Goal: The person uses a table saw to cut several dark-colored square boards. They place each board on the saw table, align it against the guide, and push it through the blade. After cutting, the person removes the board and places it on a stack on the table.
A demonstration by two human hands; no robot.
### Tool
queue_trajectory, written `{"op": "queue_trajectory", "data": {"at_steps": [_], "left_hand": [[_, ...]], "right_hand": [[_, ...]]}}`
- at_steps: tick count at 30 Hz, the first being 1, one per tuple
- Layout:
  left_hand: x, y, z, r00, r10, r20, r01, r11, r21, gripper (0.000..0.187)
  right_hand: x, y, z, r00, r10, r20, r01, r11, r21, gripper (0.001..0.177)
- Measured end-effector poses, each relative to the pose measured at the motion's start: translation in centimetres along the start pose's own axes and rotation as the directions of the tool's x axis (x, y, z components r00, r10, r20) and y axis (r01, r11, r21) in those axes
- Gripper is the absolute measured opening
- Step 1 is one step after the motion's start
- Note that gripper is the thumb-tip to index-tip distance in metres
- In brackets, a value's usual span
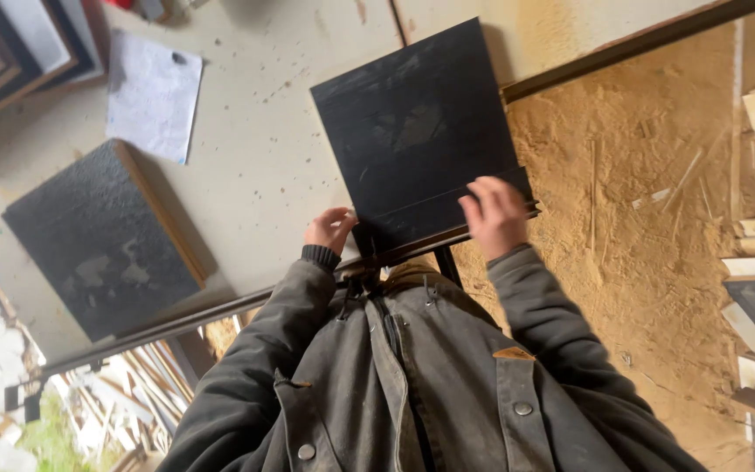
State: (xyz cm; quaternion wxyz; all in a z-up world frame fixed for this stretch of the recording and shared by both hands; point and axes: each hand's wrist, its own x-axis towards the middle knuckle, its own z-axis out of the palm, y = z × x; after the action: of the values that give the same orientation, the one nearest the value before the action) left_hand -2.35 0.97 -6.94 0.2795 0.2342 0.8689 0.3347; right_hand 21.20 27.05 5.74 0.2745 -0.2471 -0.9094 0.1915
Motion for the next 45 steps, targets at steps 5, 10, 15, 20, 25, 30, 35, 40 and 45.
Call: {"op": "queue_trajectory", "data": {"at_steps": [5, 10, 15, 20, 25, 30, 35, 40, 45], "left_hand": [[0.6, 2.5, -0.8, 0.995, -0.036, 0.09, 0.04, 0.998, -0.044, 0.038], [-0.2, 1.9, 0.6, 0.993, -0.042, 0.107, 0.051, 0.995, -0.084, 0.035], [-1.0, 5.1, -0.9, 0.989, -0.081, 0.12, 0.09, 0.993, -0.076, 0.056], [-1.1, 4.0, 0.1, 0.993, -0.006, 0.114, 0.007, 1.0, -0.008, 0.075], [-1.5, 4.4, -0.2, 0.99, -0.033, 0.138, 0.033, 0.999, 0.001, 0.075], [-1.4, 3.9, -0.5, 0.985, 0.032, 0.169, -0.019, 0.997, -0.078, 0.072], [-0.5, 2.1, 0.6, 0.985, 0.086, 0.146, -0.066, 0.988, -0.139, 0.073], [-0.1, 0.8, 1.0, 0.988, 0.098, 0.123, -0.078, 0.985, -0.156, 0.073], [0.5, 0.6, 0.4, 0.981, 0.076, 0.177, -0.062, 0.995, -0.083, 0.074]], "right_hand": [[0.1, -2.9, 3.7, 1.0, -0.029, -0.009, 0.029, 1.0, -0.007, 0.027], [-0.5, -2.7, 5.2, 1.0, -0.012, 0.007, 0.013, 1.0, -0.023, 0.026], [-1.0, -2.5, 5.5, 0.997, -0.004, 0.075, 0.009, 0.998, -0.067, 0.025], [-0.4, -3.3, 5.0, 0.994, 0.059, 0.096, -0.048, 0.992, -0.114, 0.031], [-0.3, -3.1, 5.3, 0.987, 0.068, 0.144, -0.05, 0.991, -0.126, 0.034], [-0.3, -3.2, 5.3, 0.994, 0.069, 0.086, -0.058, 0.991, -0.118, 0.031], [-0.4, -2.7, 5.5, 0.997, 0.048, 0.052, -0.042, 0.992, -0.115, 0.03], [-1.4, -2.3, 6.0, 1.0, 0.015, 0.007, -0.014, 0.994, -0.109, 0.029], [-1.8, -1.6, 6.4, 0.999, 0.027, 0.047, -0.02, 0.992, -0.127, 0.031]]}}
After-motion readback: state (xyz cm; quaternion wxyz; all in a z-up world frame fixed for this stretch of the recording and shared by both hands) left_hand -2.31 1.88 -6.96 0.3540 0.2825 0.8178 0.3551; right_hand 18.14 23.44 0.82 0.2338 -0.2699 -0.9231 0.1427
